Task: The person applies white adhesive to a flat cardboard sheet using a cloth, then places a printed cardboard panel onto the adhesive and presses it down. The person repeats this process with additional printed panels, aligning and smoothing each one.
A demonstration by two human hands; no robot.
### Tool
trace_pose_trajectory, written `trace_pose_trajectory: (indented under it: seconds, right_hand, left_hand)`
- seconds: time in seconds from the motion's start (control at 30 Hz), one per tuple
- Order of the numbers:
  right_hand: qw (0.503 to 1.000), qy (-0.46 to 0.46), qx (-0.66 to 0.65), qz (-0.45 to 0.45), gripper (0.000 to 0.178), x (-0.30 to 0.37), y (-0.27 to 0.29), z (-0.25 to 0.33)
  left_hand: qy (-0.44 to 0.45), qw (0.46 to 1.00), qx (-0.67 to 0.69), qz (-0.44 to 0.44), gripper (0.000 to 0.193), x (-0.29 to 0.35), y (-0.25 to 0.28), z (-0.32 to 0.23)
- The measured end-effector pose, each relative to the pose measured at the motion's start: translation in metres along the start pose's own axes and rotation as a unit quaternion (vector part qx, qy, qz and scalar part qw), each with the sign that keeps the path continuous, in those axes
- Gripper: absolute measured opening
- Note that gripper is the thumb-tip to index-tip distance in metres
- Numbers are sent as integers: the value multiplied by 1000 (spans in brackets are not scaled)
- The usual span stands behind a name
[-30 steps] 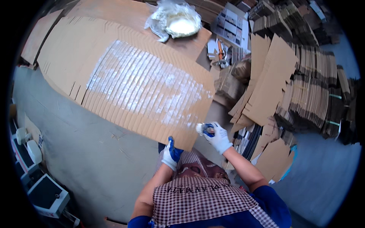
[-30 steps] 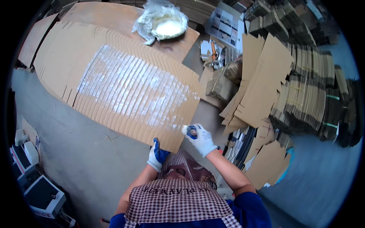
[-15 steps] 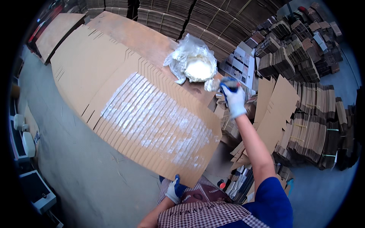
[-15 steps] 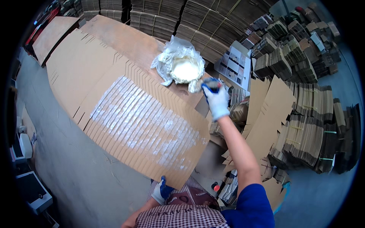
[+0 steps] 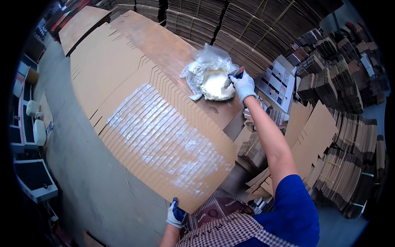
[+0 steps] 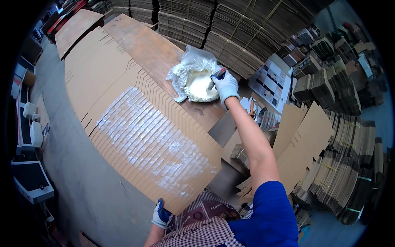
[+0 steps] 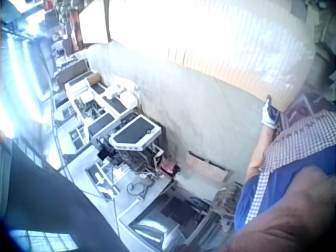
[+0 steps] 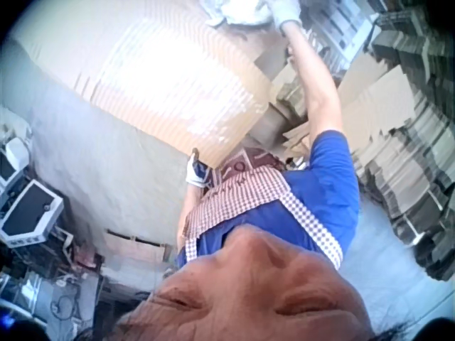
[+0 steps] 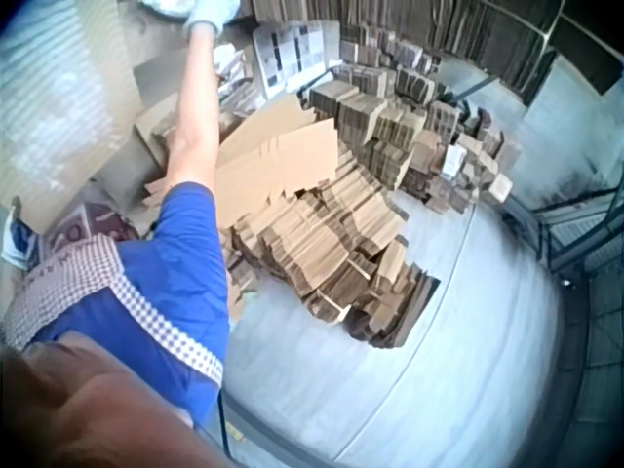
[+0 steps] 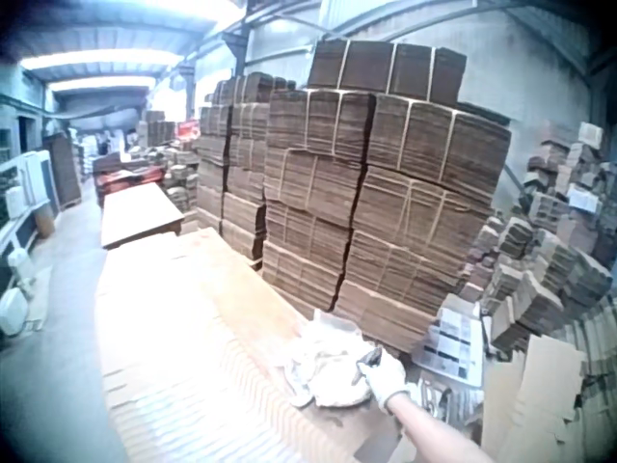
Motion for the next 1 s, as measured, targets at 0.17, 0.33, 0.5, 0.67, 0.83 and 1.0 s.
trace_pose_trajectory:
  seconds: [0.17, 0.33, 0.5, 0.67, 0.83, 1.0]
  right_hand:
    - [989, -100, -83, 72, 43, -15, -2, -27]
    - [899, -151, -366, 189, 24, -10, -16, -58]
    - [866, -50, -357, 345, 30, 118, 1, -34]
    - [789, -13, -273, 550, 40, 282, -31, -40]
    - [807, 232, -57, 540, 37, 345, -25, -32]
    - [785, 242, 55, 568, 35, 357, -13, -35]
  left_hand:
    - [-56, 998, -38, -10, 50, 0, -1, -1]
    - [-76, 995, -54, -27, 46, -7, 13, 1]
    - [-87, 995, -47, -32, 46, -9, 16, 0]
    - [-82, 996, 16, -17, 44, -9, -5, 5]
    - [-138, 989, 2, -50, 41, -10, -2, 5]
    - [-157, 986, -11, -45, 48, -12, 2, 5]
Point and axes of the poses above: each hand's wrist, its own x-axis away from the middle knuckle, its own y-axis out of the back of the hand, z = x × y, the point moved 8 cm from there along -x, towards the middle knuckle, and after that the axes turned 4 degrees about -y, right-handed, at the moved point
